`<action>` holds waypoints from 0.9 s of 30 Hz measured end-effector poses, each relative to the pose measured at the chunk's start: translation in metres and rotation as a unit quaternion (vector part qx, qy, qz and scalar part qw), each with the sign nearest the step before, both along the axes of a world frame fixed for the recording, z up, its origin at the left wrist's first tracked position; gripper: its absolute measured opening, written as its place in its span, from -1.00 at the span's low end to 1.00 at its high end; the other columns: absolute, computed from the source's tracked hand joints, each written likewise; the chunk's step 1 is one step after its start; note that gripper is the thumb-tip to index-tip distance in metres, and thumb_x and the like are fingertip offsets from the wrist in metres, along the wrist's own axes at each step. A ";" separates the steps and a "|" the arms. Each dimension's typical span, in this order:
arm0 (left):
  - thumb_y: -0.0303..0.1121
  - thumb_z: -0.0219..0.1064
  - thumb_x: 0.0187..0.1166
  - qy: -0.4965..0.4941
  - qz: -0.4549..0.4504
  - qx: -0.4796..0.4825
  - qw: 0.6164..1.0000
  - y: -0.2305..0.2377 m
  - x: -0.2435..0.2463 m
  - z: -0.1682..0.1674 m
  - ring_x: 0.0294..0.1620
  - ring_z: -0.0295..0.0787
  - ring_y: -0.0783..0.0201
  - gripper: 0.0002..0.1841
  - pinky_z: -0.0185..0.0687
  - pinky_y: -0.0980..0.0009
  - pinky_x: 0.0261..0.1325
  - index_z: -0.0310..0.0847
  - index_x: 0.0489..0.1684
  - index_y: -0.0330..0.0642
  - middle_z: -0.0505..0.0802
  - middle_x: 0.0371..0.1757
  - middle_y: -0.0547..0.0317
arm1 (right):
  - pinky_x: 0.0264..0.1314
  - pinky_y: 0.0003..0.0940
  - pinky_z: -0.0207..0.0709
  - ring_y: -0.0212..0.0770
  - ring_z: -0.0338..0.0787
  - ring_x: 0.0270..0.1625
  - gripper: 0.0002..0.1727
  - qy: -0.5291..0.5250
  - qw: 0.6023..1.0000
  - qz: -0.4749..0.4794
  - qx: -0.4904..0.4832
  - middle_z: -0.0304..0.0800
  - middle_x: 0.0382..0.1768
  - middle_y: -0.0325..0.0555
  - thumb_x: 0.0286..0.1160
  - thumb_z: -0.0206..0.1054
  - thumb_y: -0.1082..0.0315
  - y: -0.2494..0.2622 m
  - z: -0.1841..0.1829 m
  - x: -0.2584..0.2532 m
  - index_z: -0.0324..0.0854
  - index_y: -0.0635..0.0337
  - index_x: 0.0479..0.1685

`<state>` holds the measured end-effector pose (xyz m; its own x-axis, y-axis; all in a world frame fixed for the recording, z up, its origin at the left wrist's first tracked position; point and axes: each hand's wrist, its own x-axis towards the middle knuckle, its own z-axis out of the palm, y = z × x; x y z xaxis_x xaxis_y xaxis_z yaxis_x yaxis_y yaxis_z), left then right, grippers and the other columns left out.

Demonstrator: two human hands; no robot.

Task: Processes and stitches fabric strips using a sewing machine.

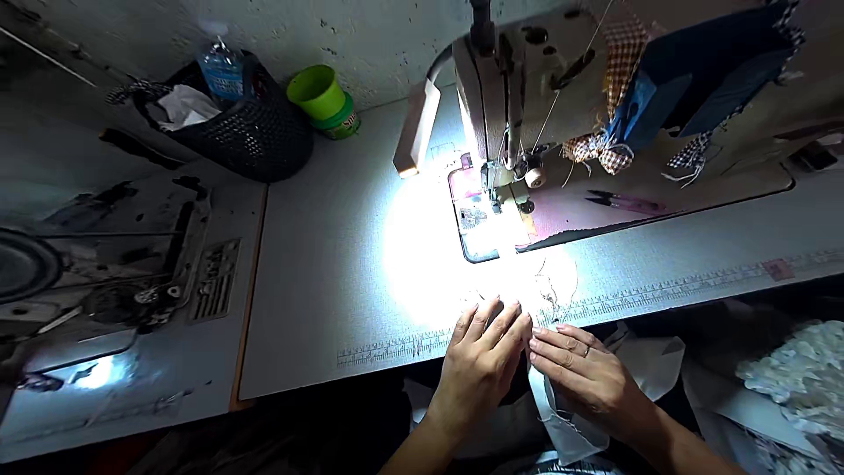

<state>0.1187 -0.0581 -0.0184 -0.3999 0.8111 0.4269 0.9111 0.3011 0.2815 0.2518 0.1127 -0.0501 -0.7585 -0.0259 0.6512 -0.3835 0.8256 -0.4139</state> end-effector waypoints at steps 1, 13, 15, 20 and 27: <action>-0.19 0.18 0.74 0.001 -0.002 0.002 1.000 0.000 -0.002 -0.002 0.53 0.66 0.11 -0.66 0.39 0.05 0.64 0.81 0.30 0.08 0.84 0.38 0.25 | 0.71 -0.25 0.35 -0.19 0.73 0.46 -0.76 0.002 1.000 -0.001 -0.005 0.91 0.17 -0.10 0.66 0.23 0.47 -0.001 -0.001 0.001 0.83 0.15 0.03; -0.36 0.16 0.69 -0.199 -0.050 0.014 0.979 0.017 -0.032 0.018 0.42 0.72 0.27 -0.66 0.57 0.17 0.44 0.78 0.29 -0.15 0.83 0.37 0.16 | 0.74 -0.28 0.30 -0.24 0.72 0.47 -0.76 0.013 0.999 -0.027 -0.025 0.93 0.13 -0.11 0.67 0.20 0.34 -0.007 -0.003 0.004 0.82 0.13 -0.02; -0.41 0.10 0.71 -0.260 -0.008 0.025 0.965 0.029 -0.055 0.030 0.27 0.81 0.26 -0.62 0.69 0.27 0.37 0.72 0.36 -0.28 0.84 0.31 0.02 | 0.74 -0.29 0.27 -0.24 0.72 0.47 -0.74 0.013 0.999 -0.032 -0.025 0.93 0.12 -0.11 0.68 0.18 0.32 -0.007 -0.003 0.003 0.81 0.14 -0.03; -0.47 -0.02 0.78 -0.274 0.069 0.024 0.959 0.071 -0.135 0.042 0.40 0.69 0.13 -0.59 0.54 0.15 0.49 0.50 0.52 -0.29 0.74 0.41 -0.09 | 0.69 -0.31 0.30 -0.24 0.75 0.40 -0.71 0.012 0.998 -0.052 -0.017 0.93 0.07 -0.11 0.70 0.14 0.28 -0.011 0.002 0.001 0.81 0.13 -0.07; -0.36 0.17 0.73 -0.118 0.112 -0.056 0.985 0.099 -0.162 0.051 0.00 0.80 -0.01 -0.74 0.62 -0.05 0.12 0.80 -0.14 -0.27 0.86 -0.15 -0.07 | 0.68 -0.32 0.32 -0.24 0.74 0.41 -0.72 -0.003 0.997 -0.073 -0.021 0.93 0.05 -0.14 0.67 0.16 0.28 -0.017 0.001 0.003 0.83 0.10 -0.10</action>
<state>-0.0437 0.0405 0.0323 -0.6518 0.7277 0.2136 0.7312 0.5283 0.4315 0.2552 0.0956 -0.0491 -0.7558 0.1116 0.6452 -0.2589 0.8542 -0.4510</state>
